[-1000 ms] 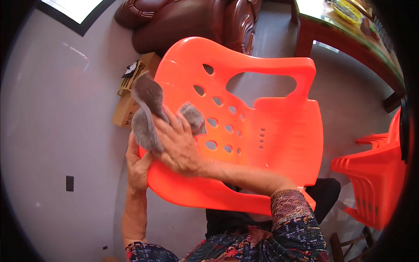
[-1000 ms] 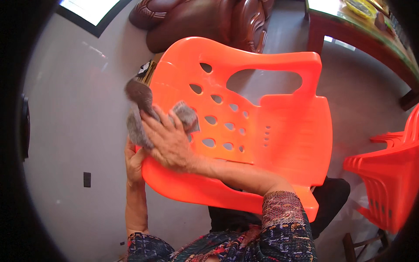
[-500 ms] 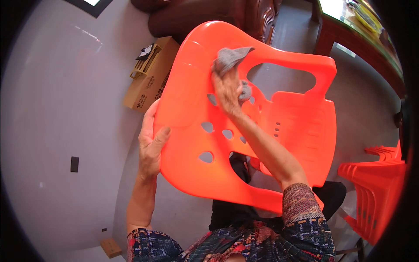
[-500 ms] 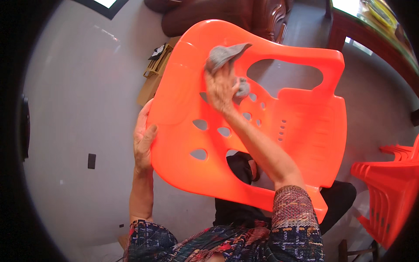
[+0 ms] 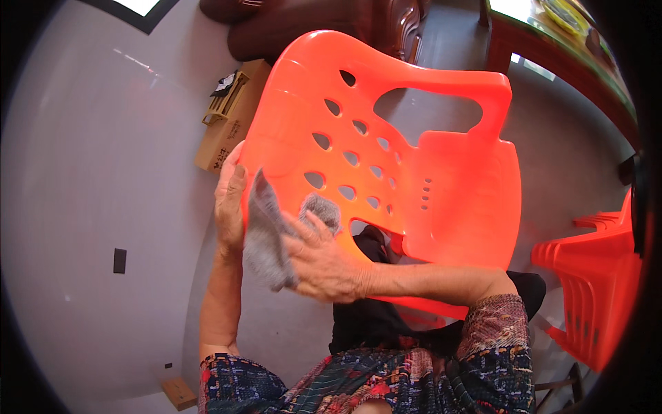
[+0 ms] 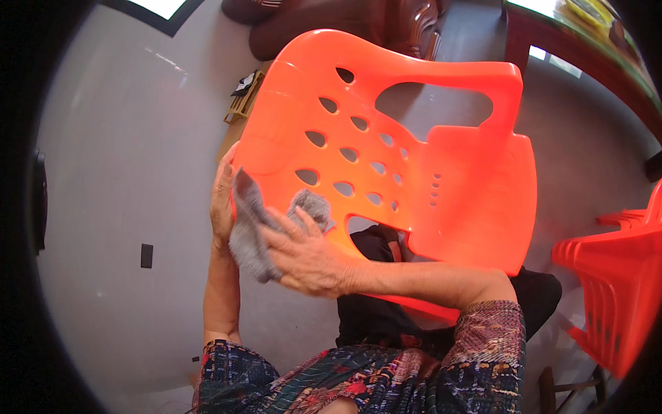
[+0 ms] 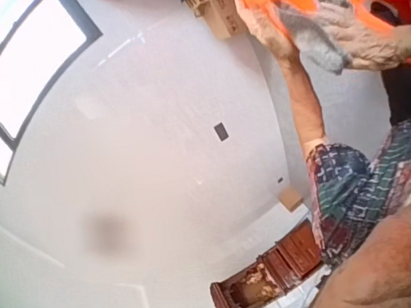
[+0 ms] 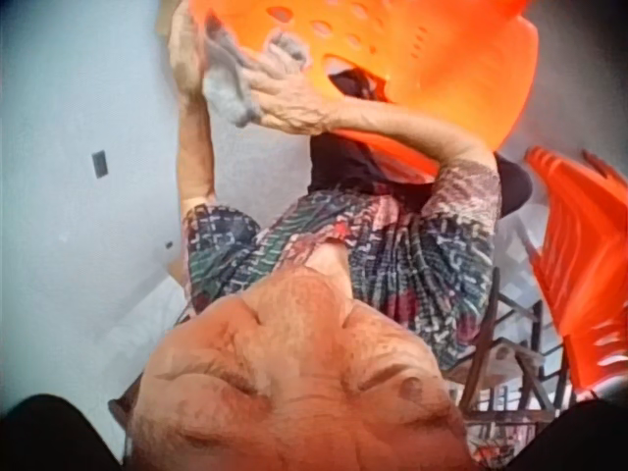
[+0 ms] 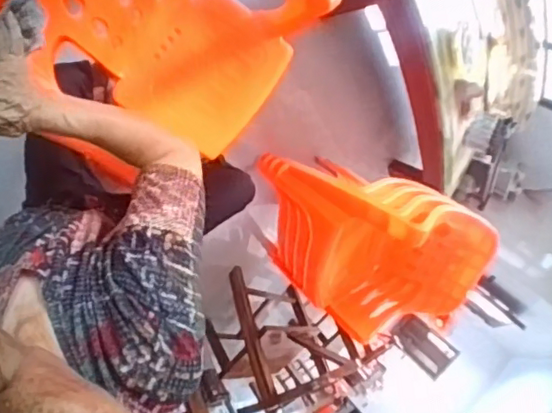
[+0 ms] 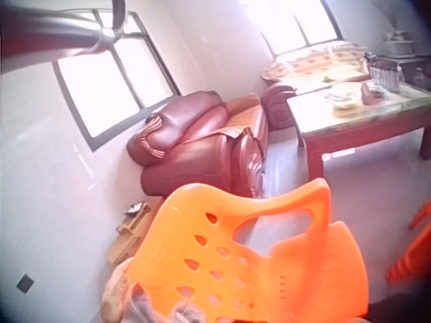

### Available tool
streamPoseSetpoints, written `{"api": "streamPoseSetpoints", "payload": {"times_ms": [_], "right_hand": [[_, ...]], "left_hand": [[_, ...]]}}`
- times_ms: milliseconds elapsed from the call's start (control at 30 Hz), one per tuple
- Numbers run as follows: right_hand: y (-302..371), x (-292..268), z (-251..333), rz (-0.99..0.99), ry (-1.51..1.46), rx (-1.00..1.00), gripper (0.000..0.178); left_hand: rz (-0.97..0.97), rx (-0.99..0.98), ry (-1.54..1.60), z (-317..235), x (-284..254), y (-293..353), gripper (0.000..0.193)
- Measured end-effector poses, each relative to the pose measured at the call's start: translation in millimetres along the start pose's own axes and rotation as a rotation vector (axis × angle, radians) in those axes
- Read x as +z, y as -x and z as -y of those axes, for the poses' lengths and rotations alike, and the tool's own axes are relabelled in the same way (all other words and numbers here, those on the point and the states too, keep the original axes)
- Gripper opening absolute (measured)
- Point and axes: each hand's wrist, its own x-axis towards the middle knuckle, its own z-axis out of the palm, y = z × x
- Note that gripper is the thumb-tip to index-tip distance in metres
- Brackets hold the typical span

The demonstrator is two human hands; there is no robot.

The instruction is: The person wipes a red plastic chair with a gray cloth, cleaning the seat, backrest, and legs. They rotate the chair to access different sides and continue wiping until the end of the clip.

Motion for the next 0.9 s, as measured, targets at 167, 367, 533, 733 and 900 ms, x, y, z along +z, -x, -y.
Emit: {"api": "streamPoseSetpoints", "payload": {"times_ms": [167,367,533,733,900], "right_hand": [[-2,6,-76,-0.138,-0.172,0.520,0.045],[12,14,-140,-0.381,-0.196,0.651,0.041],[50,31,-215,-0.732,-0.075,0.815,0.042],[133,28,-269,-0.236,0.152,1.287,0.049],[142,30,-227,0.016,0.317,1.528,0.059]], "left_hand": [[0.073,0.017,-0.004,-2,0,-2,0.051],[0.020,-0.013,0.000,-1,-3,0,0.052],[0.016,0.001,-0.047,-2,1,3,0.052],[0.010,0.012,-0.048,-3,6,2,0.051],[0.032,0.035,-0.053,-5,10,0,0.051]]}}
